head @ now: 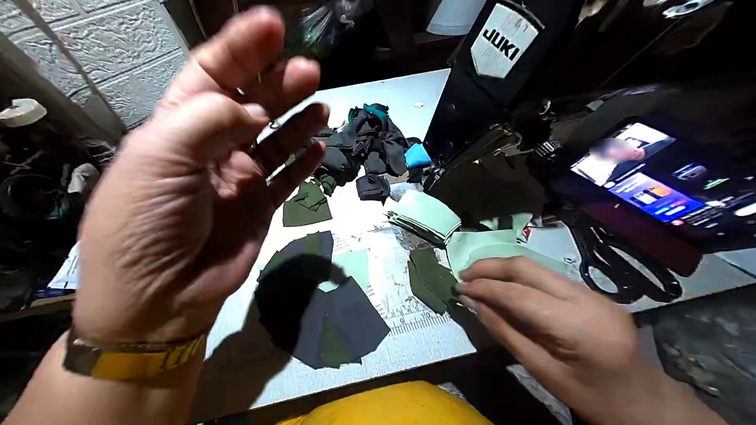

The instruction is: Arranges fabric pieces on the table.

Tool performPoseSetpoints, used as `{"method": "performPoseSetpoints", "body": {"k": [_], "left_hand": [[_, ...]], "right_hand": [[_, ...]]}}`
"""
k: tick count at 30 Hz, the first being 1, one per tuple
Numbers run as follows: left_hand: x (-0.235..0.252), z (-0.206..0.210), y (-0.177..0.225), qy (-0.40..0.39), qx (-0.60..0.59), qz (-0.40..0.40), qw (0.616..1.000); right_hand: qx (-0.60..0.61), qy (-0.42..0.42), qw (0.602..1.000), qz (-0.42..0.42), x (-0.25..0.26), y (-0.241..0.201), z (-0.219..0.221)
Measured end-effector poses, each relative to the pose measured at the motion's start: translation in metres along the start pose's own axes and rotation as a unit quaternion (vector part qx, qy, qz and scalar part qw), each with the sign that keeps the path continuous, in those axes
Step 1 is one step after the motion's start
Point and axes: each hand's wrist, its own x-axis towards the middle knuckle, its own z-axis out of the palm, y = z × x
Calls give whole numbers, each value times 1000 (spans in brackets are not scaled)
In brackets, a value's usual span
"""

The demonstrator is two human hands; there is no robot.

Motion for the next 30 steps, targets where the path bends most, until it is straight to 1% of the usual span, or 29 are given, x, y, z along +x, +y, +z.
{"method": "performPoseSetpoints", "body": {"k": [2,4,6,9,12,14,16,21,24,26,30], "left_hand": [[4,6,-15,101,-21,-58,993],[7,9,-26,156,-31,-107,982],[9,3,-34,155,4,-129,980],[10,-10,-43,154,32,-127,979],[8,-24,-47,150,40,-112,982],[8,-30,-47,152,41,-103,982],[8,-33,-47,153,44,-88,983],[6,-43,-44,117,55,-50,990],[5,-42,-44,110,53,-48,991],[6,-41,-45,108,49,-51,992],[5,-38,-45,121,40,-56,990]], "right_hand": [[-1,-11,1000,-3,1,0,8],[-9,-31,999,0,1,0,12],[-30,-66,997,5,-2,4,16],[-24,-98,995,13,-4,7,14],[20,-81,996,38,1,6,4],[20,-52,997,56,6,5,-4],[6,-39,997,60,8,5,-8],[-16,-80,995,55,1,7,9],[-23,-90,994,57,-1,6,12],[-27,-92,994,44,-1,7,12],[-9,-90,995,29,0,10,10]]}}
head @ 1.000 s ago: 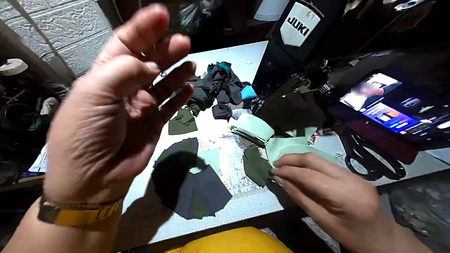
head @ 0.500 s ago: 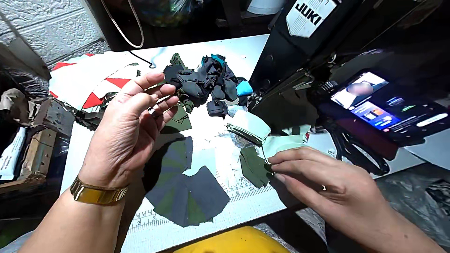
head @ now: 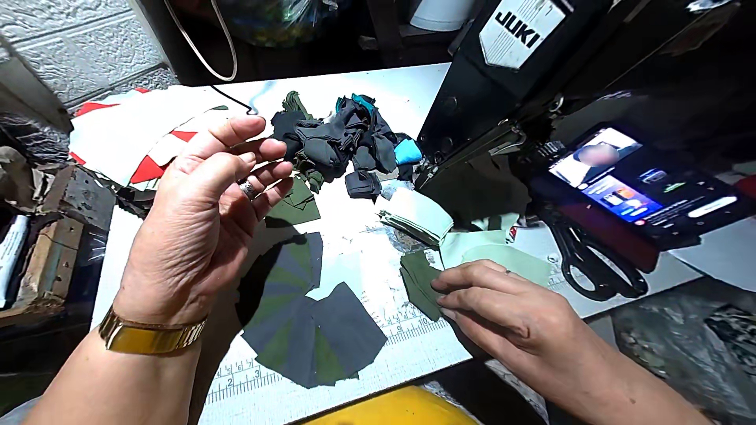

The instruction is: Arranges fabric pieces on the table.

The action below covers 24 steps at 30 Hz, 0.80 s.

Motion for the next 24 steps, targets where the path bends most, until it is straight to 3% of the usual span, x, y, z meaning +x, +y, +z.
{"method": "performPoseSetpoints", "body": {"k": [24], "left_hand": [[6,1,1,58,-78,-44,994]], "right_hand": [[9,-2,1000,12,-2,4,-1]]}}
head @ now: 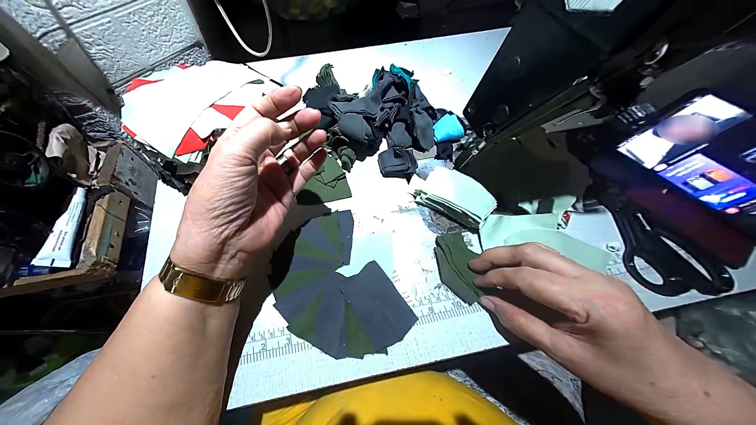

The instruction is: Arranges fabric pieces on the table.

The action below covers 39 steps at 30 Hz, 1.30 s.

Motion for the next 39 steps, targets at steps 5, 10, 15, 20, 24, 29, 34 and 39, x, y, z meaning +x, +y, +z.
{"method": "performPoseSetpoints", "body": {"k": [5,10,15,20,24,29,34,39], "left_hand": [[0,1,-1,-7,6,-16,1000],[-1,1,-1,-5,14,-14,1000],[-7,1,-5,-22,46,-12,999],[-7,-1,-12,-80,84,-15,993],[-7,-5,-22,-166,170,18,971],[-10,-5,-41,-210,237,57,947],[-14,-4,-55,-278,313,109,902],[-31,7,-56,-301,309,61,900]], "right_hand": [[-4,18,1000,-13,0,-3,4],[-7,27,1000,-3,0,-8,5],[0,44,999,4,2,-10,5],[10,60,998,30,2,-13,6],[-8,88,995,45,4,-13,11],[-9,143,989,35,21,-12,5],[134,157,978,42,43,-27,-10],[304,146,940,57,55,-47,-9]]}}
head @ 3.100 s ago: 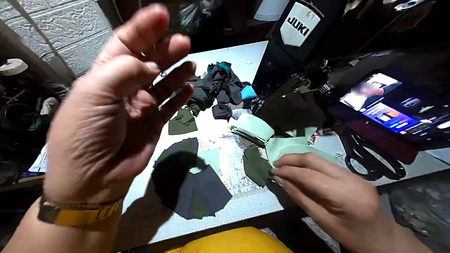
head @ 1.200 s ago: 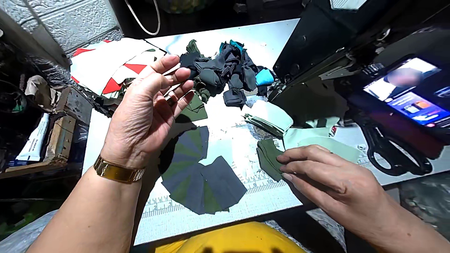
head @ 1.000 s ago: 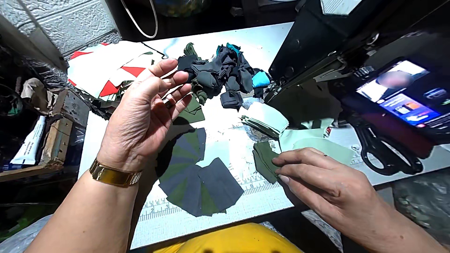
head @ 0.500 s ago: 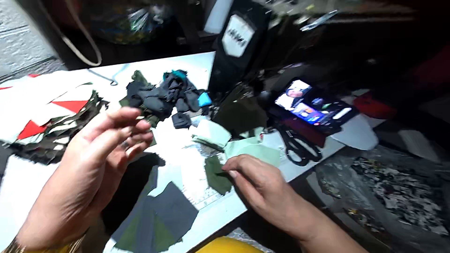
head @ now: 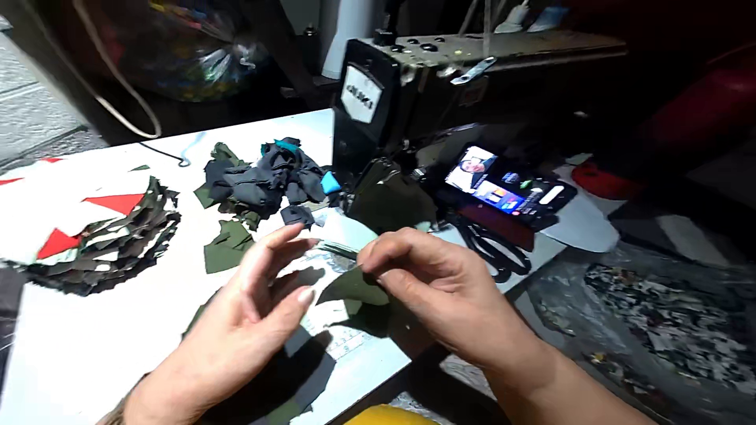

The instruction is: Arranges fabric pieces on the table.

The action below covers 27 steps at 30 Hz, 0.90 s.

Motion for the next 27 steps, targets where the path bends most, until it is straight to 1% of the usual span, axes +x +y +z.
{"method": "performPoseSetpoints", "body": {"k": [4,6,8,11,15,20,23,27], "left_hand": [[-1,2,4,-81,-66,-39,994],[-1,1,5,-87,-105,-52,989],[0,0,5,-73,-101,-60,990],[1,-4,9,-57,-68,-71,994],[-1,-11,16,-69,6,-47,997],[1,-19,19,-105,84,4,991],[2,-25,21,-141,107,7,984],[1,-29,19,-169,196,12,966]], "right_hand": [[75,10,996,36,-4,2,11],[91,12,994,57,-6,4,14],[98,10,993,70,-9,6,14],[79,25,995,63,-14,11,17],[35,55,996,59,-21,10,24],[-39,69,996,44,-25,6,35],[-50,66,995,48,-30,9,41],[-96,52,993,50,-39,16,50]]}}
